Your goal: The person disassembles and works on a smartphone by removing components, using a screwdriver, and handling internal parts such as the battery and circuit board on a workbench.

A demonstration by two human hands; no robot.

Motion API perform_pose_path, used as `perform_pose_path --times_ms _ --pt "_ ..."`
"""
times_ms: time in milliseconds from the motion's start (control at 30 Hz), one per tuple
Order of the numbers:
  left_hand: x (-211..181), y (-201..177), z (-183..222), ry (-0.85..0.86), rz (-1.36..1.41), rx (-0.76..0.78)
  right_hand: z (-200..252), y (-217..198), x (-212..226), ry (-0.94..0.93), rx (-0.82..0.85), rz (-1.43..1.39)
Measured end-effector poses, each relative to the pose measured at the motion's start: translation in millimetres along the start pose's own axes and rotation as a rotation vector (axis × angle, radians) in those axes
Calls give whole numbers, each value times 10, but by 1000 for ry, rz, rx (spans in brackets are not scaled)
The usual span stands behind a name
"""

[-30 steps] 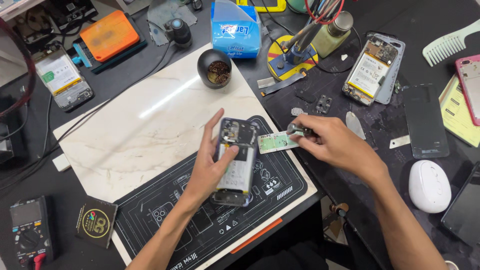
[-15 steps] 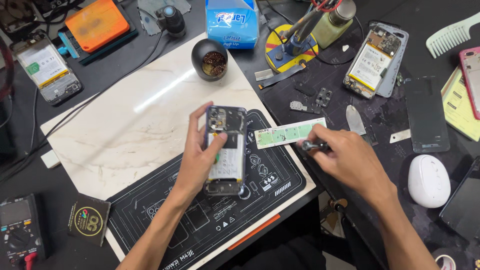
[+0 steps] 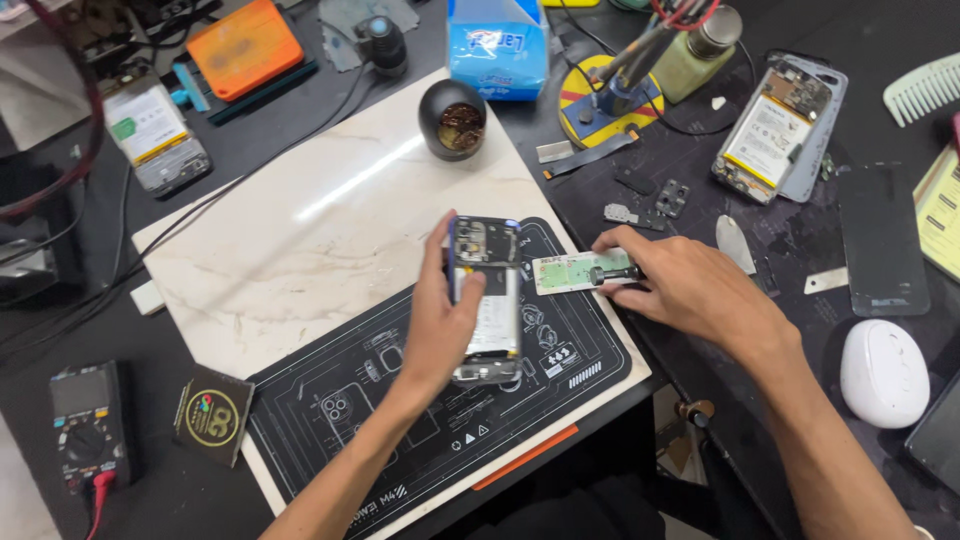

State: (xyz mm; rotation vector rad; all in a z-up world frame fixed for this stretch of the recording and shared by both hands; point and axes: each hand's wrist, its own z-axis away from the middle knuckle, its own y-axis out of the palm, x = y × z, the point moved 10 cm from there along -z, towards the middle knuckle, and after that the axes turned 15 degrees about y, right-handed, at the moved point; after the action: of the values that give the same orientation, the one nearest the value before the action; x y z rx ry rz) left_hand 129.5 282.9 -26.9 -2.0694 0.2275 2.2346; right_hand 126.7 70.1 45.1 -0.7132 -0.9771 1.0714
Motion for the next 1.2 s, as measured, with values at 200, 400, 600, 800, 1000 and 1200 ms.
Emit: perform_pose_path --times_ms 200,400,600,800,1000,1200 --pt "-332 7 143 223 -177 37 -1 -149 -90 79 -42 -14" --pt "-426 69 288 271 -324 109 120 -216 140 -75 -49 -300" --pt "-316 179 536 294 -497 210 233 -61 318 115 -41 -315" --pt "-299 259 561 295 -529 250 391 -80 453 177 -103 -368" --pt "-539 213 542 235 -73 141 538 -143 489 196 -140 -435" --pt "-492 329 386 79 206 239 640 -168 416 234 -127 -487"
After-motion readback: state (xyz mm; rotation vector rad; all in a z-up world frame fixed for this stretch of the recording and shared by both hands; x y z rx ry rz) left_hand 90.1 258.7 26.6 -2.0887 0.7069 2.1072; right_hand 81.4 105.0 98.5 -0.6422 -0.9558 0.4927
